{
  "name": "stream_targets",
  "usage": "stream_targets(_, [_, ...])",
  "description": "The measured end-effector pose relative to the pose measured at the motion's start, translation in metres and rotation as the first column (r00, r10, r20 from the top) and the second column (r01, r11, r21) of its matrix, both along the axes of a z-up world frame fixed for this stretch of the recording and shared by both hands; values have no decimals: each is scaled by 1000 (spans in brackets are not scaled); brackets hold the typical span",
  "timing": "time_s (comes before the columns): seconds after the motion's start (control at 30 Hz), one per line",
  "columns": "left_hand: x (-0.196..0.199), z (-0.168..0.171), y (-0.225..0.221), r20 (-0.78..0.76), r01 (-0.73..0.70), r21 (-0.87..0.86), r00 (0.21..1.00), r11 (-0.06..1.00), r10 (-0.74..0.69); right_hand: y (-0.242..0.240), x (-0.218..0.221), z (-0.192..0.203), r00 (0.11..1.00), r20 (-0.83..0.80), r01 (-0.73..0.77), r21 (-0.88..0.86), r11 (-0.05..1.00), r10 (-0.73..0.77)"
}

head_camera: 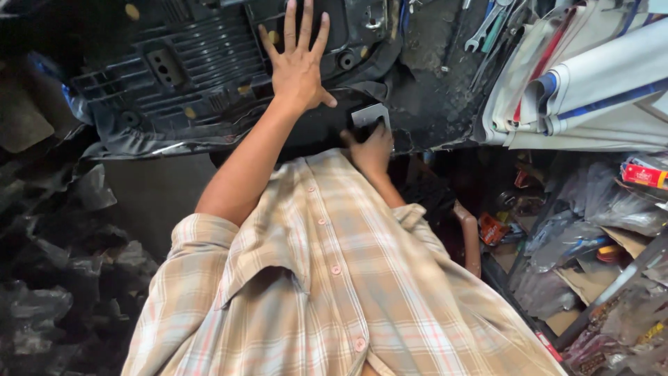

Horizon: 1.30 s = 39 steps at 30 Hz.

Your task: Repairing or reupholstering a motorcycle seat using a staple gun.

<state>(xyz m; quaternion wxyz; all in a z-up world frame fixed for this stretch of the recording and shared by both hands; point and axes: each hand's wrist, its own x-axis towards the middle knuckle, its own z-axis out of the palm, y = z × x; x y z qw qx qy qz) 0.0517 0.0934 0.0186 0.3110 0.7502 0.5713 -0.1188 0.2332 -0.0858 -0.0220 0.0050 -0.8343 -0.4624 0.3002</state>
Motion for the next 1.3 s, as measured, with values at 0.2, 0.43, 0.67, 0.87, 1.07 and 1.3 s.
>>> stream_targets(0.2, [0,2,6,-10,-1,-23,1000,1000,0,-11,24,-34,990,117,-89,46,995,83])
stream_targets(0.43, [-1,-17,-2,26,-19,7,999,1000,19,45,29,77,675,-711,55,-220,974,-199])
stream_targets(0.67, [6,-38,-19,27,-62,56,998,996,61,134,-33,104,921,-380,-201,-292,935,80])
stream_targets(0.87, [23,-59,-55,-50,-57,284,996,957,74,173,-58,88,991,-126,-122,-771,625,38])
stream_targets(1.07, [23,-59,-49,31,-59,347,998,936,51,181,-47,70,986,-44,-159,-558,815,161])
stream_targets(1.3, [-9,-48,-28,175,-166,338,978,926,112,113,-45,128,952,-305,-170,-532,829,-1])
